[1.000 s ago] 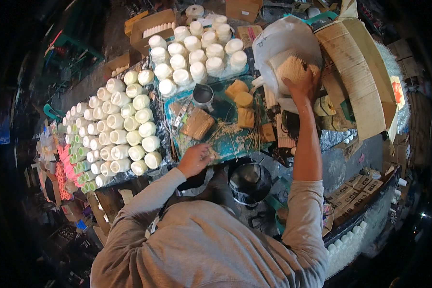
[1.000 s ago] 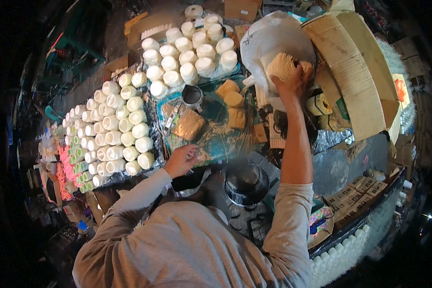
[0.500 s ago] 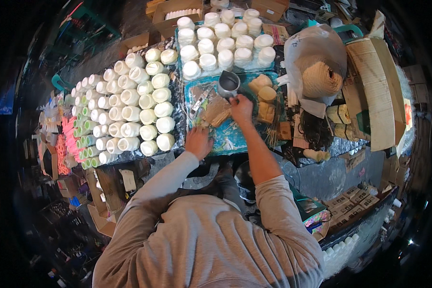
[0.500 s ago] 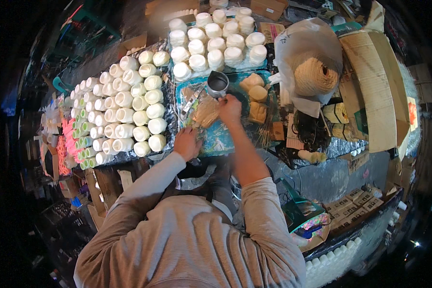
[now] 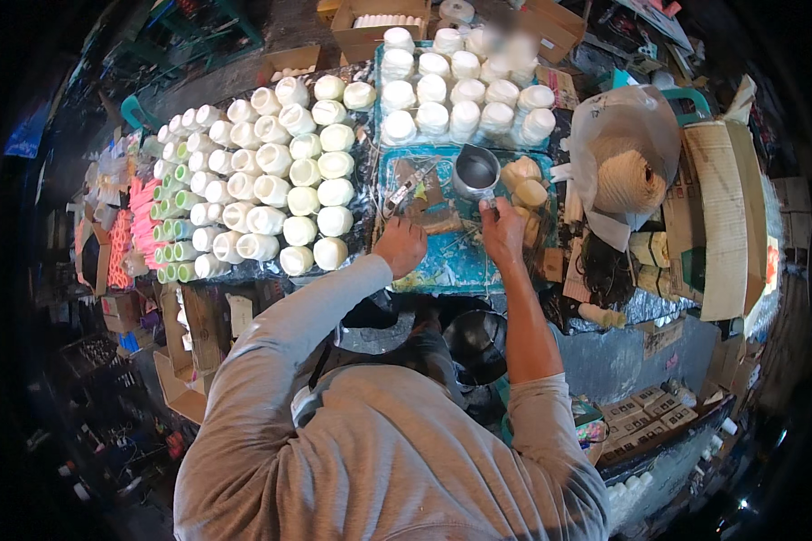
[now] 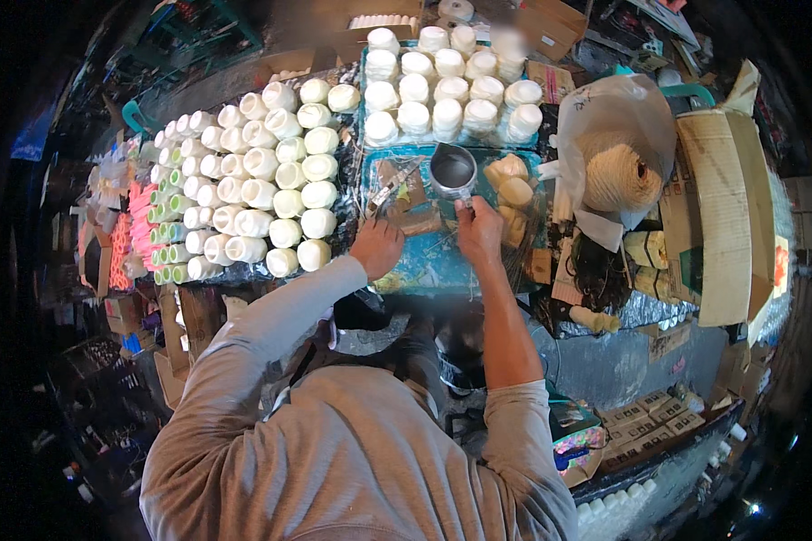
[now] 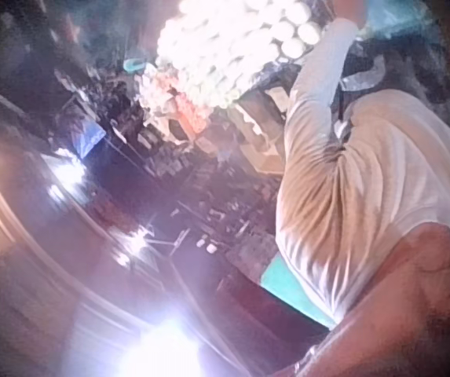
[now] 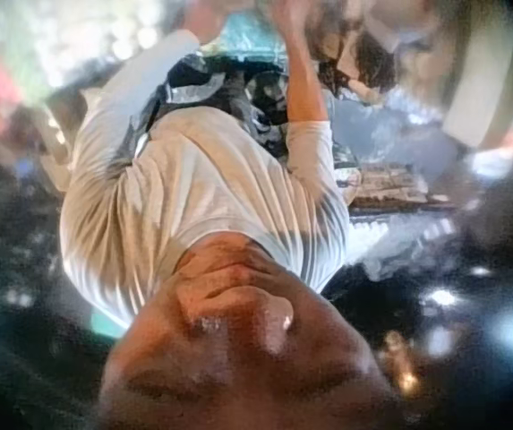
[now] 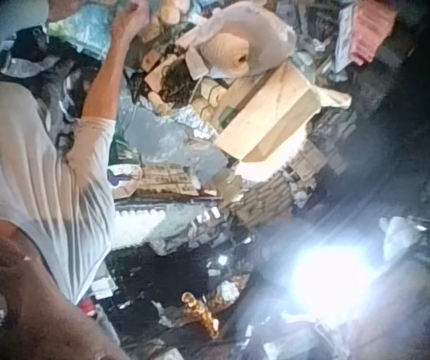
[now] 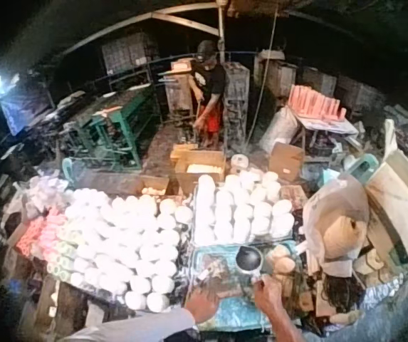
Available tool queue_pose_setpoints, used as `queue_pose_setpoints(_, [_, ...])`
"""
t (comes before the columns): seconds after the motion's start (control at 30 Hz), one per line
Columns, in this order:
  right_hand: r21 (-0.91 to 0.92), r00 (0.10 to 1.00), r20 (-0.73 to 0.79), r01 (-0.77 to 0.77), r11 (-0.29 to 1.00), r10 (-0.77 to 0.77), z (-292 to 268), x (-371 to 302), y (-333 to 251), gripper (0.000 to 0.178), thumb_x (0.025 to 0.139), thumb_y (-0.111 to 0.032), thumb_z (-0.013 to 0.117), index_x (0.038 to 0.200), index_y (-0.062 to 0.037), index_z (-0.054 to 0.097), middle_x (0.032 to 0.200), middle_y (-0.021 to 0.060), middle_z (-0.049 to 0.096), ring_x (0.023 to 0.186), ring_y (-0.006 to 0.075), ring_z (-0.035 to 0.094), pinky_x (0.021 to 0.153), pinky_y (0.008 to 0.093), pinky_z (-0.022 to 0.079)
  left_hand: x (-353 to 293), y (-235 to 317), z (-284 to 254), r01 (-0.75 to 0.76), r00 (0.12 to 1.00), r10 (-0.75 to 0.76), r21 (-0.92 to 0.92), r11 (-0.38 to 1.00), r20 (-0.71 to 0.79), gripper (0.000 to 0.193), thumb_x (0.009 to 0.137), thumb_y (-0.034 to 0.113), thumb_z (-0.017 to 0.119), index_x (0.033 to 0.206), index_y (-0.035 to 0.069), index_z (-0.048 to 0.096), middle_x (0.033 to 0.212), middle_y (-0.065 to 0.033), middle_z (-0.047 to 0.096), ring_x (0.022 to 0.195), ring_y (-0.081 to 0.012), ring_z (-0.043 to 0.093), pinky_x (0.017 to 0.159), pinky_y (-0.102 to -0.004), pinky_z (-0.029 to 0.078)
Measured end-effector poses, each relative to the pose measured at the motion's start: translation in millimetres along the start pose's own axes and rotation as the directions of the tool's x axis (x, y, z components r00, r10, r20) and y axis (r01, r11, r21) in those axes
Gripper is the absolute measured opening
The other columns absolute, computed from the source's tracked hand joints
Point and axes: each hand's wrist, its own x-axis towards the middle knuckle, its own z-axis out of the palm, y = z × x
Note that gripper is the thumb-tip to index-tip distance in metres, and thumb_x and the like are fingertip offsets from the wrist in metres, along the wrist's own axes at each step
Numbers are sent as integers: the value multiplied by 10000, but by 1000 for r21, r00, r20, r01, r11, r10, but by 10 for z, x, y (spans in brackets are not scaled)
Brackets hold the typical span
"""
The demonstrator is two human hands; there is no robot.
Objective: The person assembles candles by inserting wicks into cylindrical wax bodies. They pick up a candle, insert a wick, and place the finished item on a nearby tray. The process is repeated for multiple candles.
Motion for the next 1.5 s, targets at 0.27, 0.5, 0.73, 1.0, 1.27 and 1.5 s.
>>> queue_pose_setpoints(0.27, [59, 971, 216, 88, 994, -99, 1031, 268, -513, 322, 969, -300, 721, 924, 12, 656, 675, 184, 627, 600, 327, 617, 601, 449, 476, -777, 46, -480, 192, 943, -250, -255, 948, -219, 195, 792, 189, 703, 891, 45, 615, 835, -87, 606, 875, -282, 645, 704, -423, 561])
queue_pose_setpoints(0.5, [6, 953, 260, 157, 988, -153, 1517, 560, -646, 401, 963, -425, 687, 877, -35, 644, 756, 211, 697, 765, 463, 677, 707, 548, 511, -1065, 130, -343, 264, 958, -282, -233, 936, -49, 317, 823, 152, 634, 1103, 4, 651, 1028, -125, 623, 1024, -303, 625, 831, -438, 570])
queue_pose_setpoints(0.73, [-61, 952, 285, 132, 989, -109, 1757, 581, -667, 409, 942, -431, 712, 1026, -32, 729, 907, 244, 728, 884, 446, 702, 789, 544, 528, -1081, -20, -302, 137, 980, -174, -298, 945, -100, 227, 816, 126, 633, 1012, 11, 640, 1009, -149, 620, 1044, -334, 614, 937, -447, 523])
queue_pose_setpoints(1.0, [-160, 935, 354, 101, 982, -38, 1579, 594, -764, 624, 887, -377, 811, 1353, -7, 625, 1225, 235, 704, 1099, 404, 681, 1007, 469, 506, -916, -100, -497, 35, 948, -124, -290, 956, -293, 247, 818, 125, 632, 1031, 3, 655, 989, -135, 643, 1007, -318, 629, 926, -443, 533])
queue_pose_setpoints(1.27, [93, 796, 544, 255, 962, -264, -219, -302, -1343, 321, 967, -249, 715, 1140, 21, 733, 911, 200, 740, 802, 318, 718, 754, 373, 553, -504, -84, -1147, 15, 881, -134, -257, 966, -454, 390, 803, 177, 654, 1150, -1, 671, 1032, -88, 676, 1046, -275, 643, 865, -398, 546])
queue_pose_setpoints(1.5, [-90, 737, 239, 665, 741, -632, -1269, -503, -2325, 92, 843, -16, 774, 931, -40, 786, 759, 116, 709, 645, 259, 623, 621, 376, 463, -592, -41, -2199, 0, 714, -197, -282, 960, -671, 490, 746, 152, 687, 1207, -14, 672, 988, -96, 664, 985, -247, 633, 759, -399, 507])
